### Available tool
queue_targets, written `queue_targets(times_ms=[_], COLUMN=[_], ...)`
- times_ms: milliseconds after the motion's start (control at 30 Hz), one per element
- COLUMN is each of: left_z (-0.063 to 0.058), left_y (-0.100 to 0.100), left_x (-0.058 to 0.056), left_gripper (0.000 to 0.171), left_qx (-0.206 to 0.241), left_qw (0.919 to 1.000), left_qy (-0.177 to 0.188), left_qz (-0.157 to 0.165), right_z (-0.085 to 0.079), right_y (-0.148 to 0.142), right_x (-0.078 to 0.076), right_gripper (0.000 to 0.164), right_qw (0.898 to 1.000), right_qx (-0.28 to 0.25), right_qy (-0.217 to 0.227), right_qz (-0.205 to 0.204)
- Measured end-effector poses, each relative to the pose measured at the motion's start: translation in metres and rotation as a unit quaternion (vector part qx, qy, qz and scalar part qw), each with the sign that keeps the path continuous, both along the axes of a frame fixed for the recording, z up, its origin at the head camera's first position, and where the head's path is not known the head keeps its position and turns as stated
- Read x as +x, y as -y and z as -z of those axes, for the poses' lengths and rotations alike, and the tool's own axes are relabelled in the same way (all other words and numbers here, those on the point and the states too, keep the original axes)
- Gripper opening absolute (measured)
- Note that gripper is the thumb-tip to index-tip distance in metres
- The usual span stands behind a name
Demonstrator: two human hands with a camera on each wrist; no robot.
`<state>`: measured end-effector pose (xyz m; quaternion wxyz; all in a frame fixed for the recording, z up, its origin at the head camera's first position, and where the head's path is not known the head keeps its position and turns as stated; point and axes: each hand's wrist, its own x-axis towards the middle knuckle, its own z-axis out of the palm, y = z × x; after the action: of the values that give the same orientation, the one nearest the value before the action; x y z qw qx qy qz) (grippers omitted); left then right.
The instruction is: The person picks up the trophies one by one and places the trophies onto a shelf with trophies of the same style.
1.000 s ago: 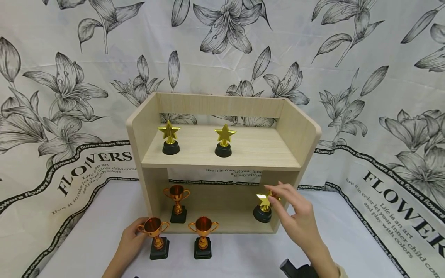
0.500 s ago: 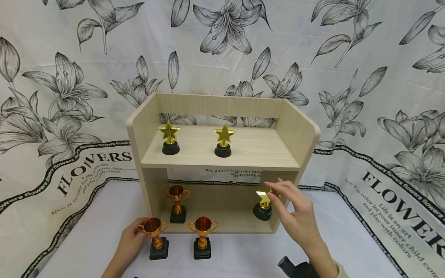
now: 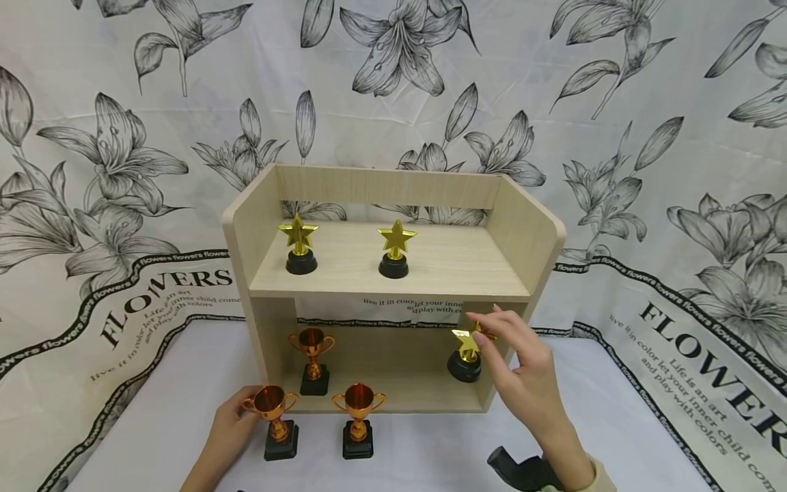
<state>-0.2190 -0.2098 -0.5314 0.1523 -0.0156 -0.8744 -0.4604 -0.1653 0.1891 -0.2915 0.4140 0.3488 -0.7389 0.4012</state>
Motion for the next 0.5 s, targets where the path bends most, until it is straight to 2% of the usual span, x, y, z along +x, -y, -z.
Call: queue_targets(times_ms=[500], left_z=[0.0003], left_y=[-0.0003], left_x=[0.0002], left_gripper=[0.027], left_qx=[-0.007], left_qw=[0.9999], left_qy=[-0.008], left_qz=[-0.003], right_z=[-0.0084], right_y=[-0.0007], right_x=[-0.0021], right_gripper=[0.028], right_qw=[1.000], right_qx=[-0.010], right_qy=[-0.001], right_qz=[0.006])
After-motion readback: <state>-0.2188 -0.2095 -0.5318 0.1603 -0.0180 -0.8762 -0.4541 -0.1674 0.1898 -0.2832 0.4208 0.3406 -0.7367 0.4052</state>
